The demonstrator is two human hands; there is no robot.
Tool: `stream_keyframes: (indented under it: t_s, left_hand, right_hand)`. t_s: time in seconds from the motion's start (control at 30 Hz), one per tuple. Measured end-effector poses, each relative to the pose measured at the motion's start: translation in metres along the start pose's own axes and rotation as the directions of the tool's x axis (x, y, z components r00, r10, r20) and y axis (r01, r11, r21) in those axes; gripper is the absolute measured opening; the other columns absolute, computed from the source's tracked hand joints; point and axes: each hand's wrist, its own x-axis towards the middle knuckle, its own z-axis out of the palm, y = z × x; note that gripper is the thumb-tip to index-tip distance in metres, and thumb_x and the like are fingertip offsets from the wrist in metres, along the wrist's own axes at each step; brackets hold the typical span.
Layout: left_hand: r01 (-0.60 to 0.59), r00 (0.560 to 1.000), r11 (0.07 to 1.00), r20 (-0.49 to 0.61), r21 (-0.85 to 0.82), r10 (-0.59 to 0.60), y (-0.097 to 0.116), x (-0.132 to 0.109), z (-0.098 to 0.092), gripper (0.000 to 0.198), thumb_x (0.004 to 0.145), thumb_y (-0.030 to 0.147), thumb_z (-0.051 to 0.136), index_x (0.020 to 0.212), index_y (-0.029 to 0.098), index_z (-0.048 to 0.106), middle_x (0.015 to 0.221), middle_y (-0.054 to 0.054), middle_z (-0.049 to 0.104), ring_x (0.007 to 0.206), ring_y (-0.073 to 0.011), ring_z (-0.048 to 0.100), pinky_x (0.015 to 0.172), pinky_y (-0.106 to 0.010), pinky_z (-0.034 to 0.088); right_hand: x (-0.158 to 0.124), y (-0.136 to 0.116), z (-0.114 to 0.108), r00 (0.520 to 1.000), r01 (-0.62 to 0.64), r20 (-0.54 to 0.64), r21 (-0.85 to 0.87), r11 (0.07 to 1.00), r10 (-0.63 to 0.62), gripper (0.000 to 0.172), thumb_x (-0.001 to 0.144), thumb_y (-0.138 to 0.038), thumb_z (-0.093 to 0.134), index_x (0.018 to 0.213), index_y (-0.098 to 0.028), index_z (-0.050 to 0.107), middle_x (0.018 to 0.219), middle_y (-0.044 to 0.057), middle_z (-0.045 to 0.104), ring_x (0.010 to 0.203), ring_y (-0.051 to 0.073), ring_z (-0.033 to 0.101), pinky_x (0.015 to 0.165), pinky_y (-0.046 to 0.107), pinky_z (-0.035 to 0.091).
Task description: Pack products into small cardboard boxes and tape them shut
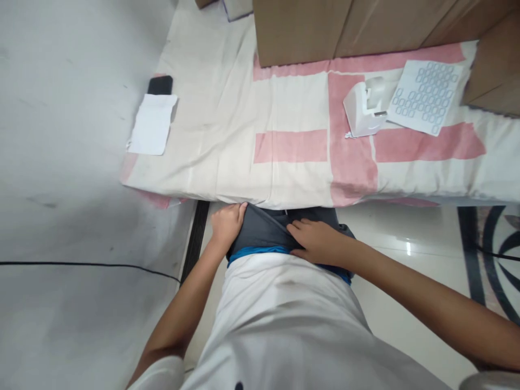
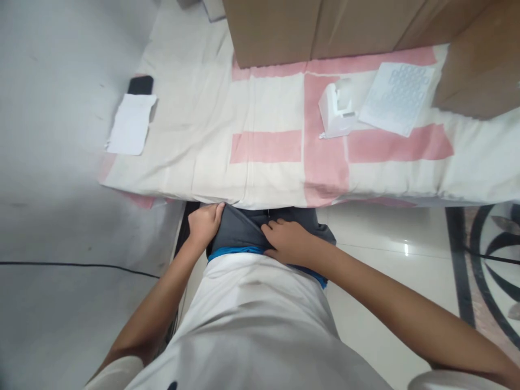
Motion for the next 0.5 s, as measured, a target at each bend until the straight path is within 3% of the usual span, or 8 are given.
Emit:
stream_keyframes:
  t_s: [0.13,0.2,0.27,0.33,0.4,0.5]
  left_hand:
    - [-0.010,0.999,1.000,-0.037,-0.027,0.009,0.007,-0.012,-0.011,0.042,0.105,0.042,0.045,0.077,0.018,0.065,0.081,-0.008,0.069,0.078,-0.0201,0.063,0.063,-0.031,0.032]
    - [-0.163,0.987,0.984,-0.020,-0.074,0.162,0.013,-0.022,-0.027,0.035,0.104,0.039,0.047,0.081,0.019,0.066,0.084,-0.006,0.068,0.084,-0.0203,0.062,0.071,-0.032,0.037]
    - [-0.392,0.905,0.899,0.093,-0.194,0.415,0.020,-0.027,-0.042,0.028,0.104,0.033,0.049,0.086,0.022,0.067,0.085,-0.003,0.067,0.086,-0.0192,0.061,0.075,-0.033,0.040]
    - [-0.500,0.773,0.791,0.231,-0.352,0.591,0.026,-0.026,-0.054,0.019,0.102,0.027,0.052,0.095,0.025,0.069,0.090,-0.001,0.068,0.089,-0.0177,0.062,0.079,-0.032,0.043]
    - [-0.496,0.691,0.749,0.323,-0.438,0.647,0.030,-0.021,-0.061,0.015,0.098,0.025,0.057,0.106,0.026,0.069,0.102,0.000,0.070,0.096,-0.0178,0.063,0.085,-0.032,0.046]
    - [-0.545,0.643,0.736,0.363,-0.402,0.674,0.034,-0.013,-0.063,0.023,0.092,0.025,0.063,0.115,0.024,0.068,0.110,-0.003,0.070,0.100,-0.0215,0.065,0.085,-0.035,0.049]
  right_hand:
    - [0.015,0.002,0.009,0.997,-0.064,-0.045,-0.103,0.993,0.060,0.026,0.101,-0.023,0.044,0.119,-0.013,0.060,0.111,0.015,0.070,0.099,0.030,0.068,0.072,0.035,0.048]
    - [0.019,0.008,0.008,0.998,-0.051,-0.049,-0.111,0.993,0.046,0.025,0.099,-0.019,0.045,0.119,-0.014,0.060,0.111,0.013,0.070,0.098,0.029,0.068,0.070,0.034,0.047]
    - [0.019,0.014,0.005,0.998,0.005,-0.059,-0.055,0.998,-0.009,0.024,0.099,-0.027,0.051,0.119,-0.015,0.060,0.111,0.011,0.069,0.095,0.027,0.069,0.070,0.034,0.048]
    - [0.013,0.016,0.003,0.996,0.044,-0.080,0.001,0.999,-0.044,0.027,0.099,-0.035,0.055,0.118,-0.016,0.060,0.110,0.010,0.069,0.096,0.026,0.068,0.074,0.034,0.050]
    - [0.003,0.015,0.003,0.992,0.064,-0.110,-0.007,0.998,-0.064,0.035,0.099,-0.038,0.055,0.125,-0.014,0.058,0.114,0.012,0.067,0.100,0.028,0.066,0.076,0.036,0.051]
    - [-0.013,0.011,0.010,0.980,0.085,-0.171,-0.076,0.993,-0.097,0.058,0.101,-0.039,0.050,0.152,-0.013,0.036,0.123,0.016,0.063,0.105,0.030,0.064,0.075,0.038,0.052]
